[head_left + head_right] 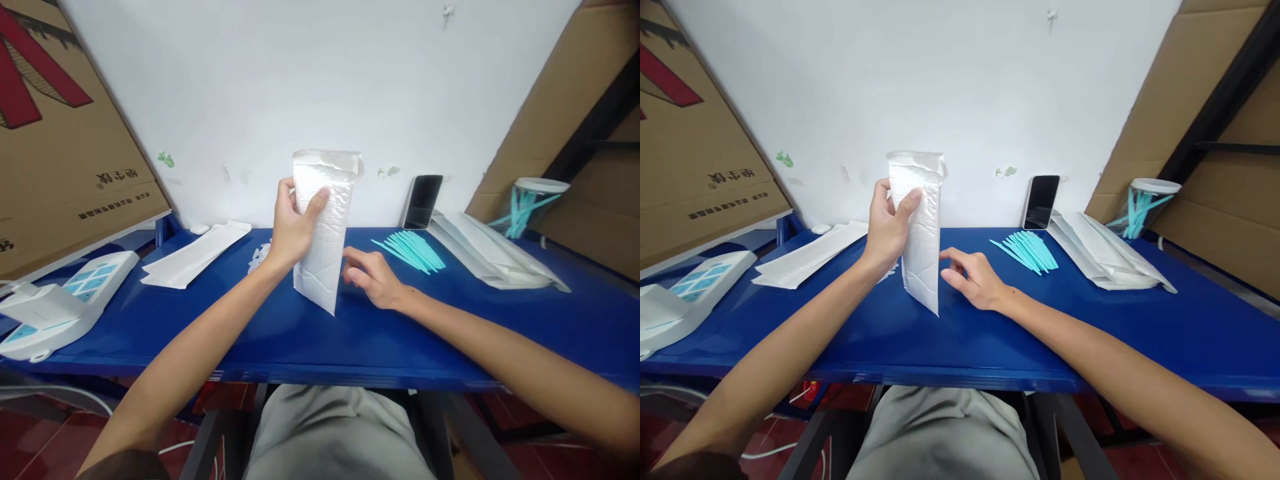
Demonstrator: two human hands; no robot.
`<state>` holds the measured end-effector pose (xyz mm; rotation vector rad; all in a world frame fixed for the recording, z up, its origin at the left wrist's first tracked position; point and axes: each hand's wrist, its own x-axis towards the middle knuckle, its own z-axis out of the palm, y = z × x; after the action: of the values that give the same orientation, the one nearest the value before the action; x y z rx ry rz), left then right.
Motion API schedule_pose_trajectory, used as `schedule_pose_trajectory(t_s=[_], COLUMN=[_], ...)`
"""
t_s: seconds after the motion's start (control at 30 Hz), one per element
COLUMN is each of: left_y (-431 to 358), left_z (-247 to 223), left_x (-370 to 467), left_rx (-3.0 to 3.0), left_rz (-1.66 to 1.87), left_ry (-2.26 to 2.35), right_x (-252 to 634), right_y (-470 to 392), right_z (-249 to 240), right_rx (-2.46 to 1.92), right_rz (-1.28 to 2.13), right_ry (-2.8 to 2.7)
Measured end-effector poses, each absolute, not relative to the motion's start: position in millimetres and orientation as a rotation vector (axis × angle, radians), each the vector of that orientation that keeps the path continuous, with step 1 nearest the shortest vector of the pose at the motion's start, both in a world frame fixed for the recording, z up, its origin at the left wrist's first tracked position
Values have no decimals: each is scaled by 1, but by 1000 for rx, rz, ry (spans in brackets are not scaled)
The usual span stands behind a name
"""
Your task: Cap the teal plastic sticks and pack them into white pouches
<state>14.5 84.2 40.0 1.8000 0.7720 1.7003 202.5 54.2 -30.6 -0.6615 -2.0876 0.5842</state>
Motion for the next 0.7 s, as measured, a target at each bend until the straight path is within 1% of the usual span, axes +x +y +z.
schedule_pose_trajectory(t_s=[0.07, 0.2, 0.27, 0.3, 0.37, 0.47, 0.53, 0.57, 0.63, 0.7], left_y=[86, 88, 85, 83, 78, 72, 69, 68, 64, 59], left_z=[34, 12, -3, -11, -21, -25, -22, -20, -18, -17], left_x=[17, 19, 20, 20, 21, 24, 26, 27, 28, 30], left_rx=[1832, 1899, 1911, 1912, 1875, 1878, 1930, 1963, 2057, 2156], left_rz=[1675, 1550, 1456, 1397, 1209, 955, 835, 799, 744, 696], left_ry=[765, 760, 823, 858, 881, 793, 762, 763, 719, 613], right_x=[194, 189, 199, 207, 228, 259, 270, 271, 263, 250], right_y=[51, 55, 64, 69, 74, 63, 38, 23, -7, -30], right_z=[-28, -13, -1, 6, 22, 49, 66, 72, 80, 82], right_rx=[-610, -661, -703, -730, -837, -1026, -998, -953, -846, -772], right_rz=[760, 930, 980, 950, 801, 163, -220, -348, -478, -391], right_ry=[-1946, -1694, -1633, -1611, -1652, -1772, -1981, -2130, -2405, -2608])
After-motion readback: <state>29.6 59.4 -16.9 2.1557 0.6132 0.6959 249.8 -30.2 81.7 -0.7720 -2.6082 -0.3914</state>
